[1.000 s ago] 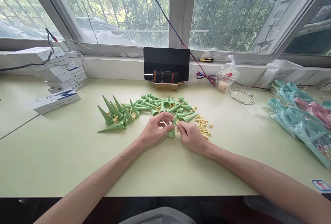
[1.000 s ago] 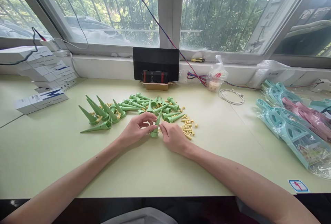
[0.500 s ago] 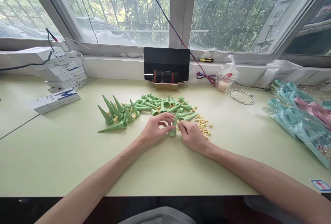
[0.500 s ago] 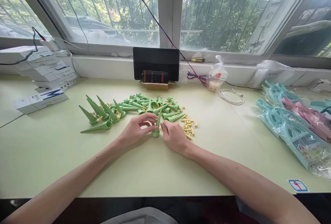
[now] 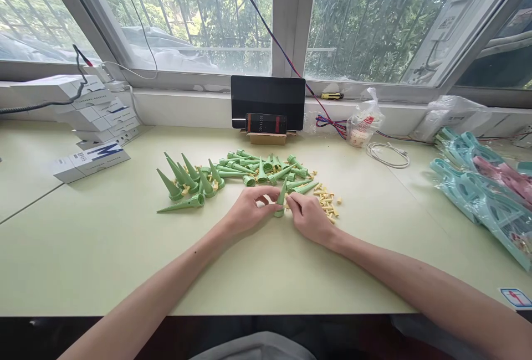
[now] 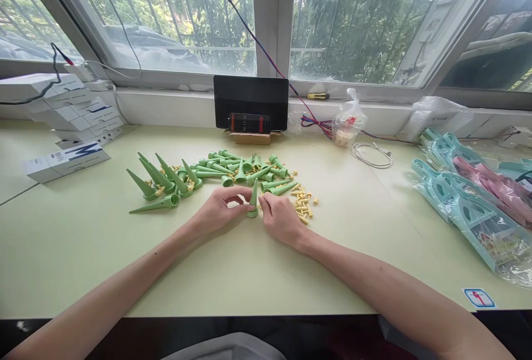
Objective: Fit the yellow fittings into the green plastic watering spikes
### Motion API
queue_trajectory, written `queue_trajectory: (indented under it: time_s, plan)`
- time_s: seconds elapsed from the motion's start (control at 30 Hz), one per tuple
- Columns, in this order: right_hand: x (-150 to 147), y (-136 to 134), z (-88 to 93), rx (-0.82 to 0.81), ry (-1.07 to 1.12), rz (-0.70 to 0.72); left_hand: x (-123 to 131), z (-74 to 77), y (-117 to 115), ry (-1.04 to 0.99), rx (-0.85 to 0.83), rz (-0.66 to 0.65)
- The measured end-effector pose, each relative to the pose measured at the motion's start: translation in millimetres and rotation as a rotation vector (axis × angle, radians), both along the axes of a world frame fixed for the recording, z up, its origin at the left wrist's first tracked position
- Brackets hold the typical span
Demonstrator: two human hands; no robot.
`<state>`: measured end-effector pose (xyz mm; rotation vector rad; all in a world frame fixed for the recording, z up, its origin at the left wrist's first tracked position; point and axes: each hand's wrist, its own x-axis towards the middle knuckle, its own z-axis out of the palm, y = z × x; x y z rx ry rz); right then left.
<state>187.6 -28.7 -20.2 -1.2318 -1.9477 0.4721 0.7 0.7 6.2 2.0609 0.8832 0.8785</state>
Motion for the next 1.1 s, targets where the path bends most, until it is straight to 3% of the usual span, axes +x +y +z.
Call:
queue_trajectory:
  time_s: [0.37,0.57,0.83,1.1]
  plan:
    - [1.2,1.5,-1.8,-0.025,0.008,-0.018,-0.1,-5.0,-1.9,0.124,0.302,0.062]
    - [0.9,1.8,-0.9,-0.031,0.025,-0.017,-0.4,-5.1,-3.2,0.134,0.365,0.048]
    - [1.5,1.1,-1.7,-0.014,0.006,-0.012,2.2,-2.8,-5.5,0.09,0.304,0.051]
    - [1.0,0.8,-1.3,0.011,-0.03,-0.001,4.0,-2.9,-5.5,0.014,0.134,0.055]
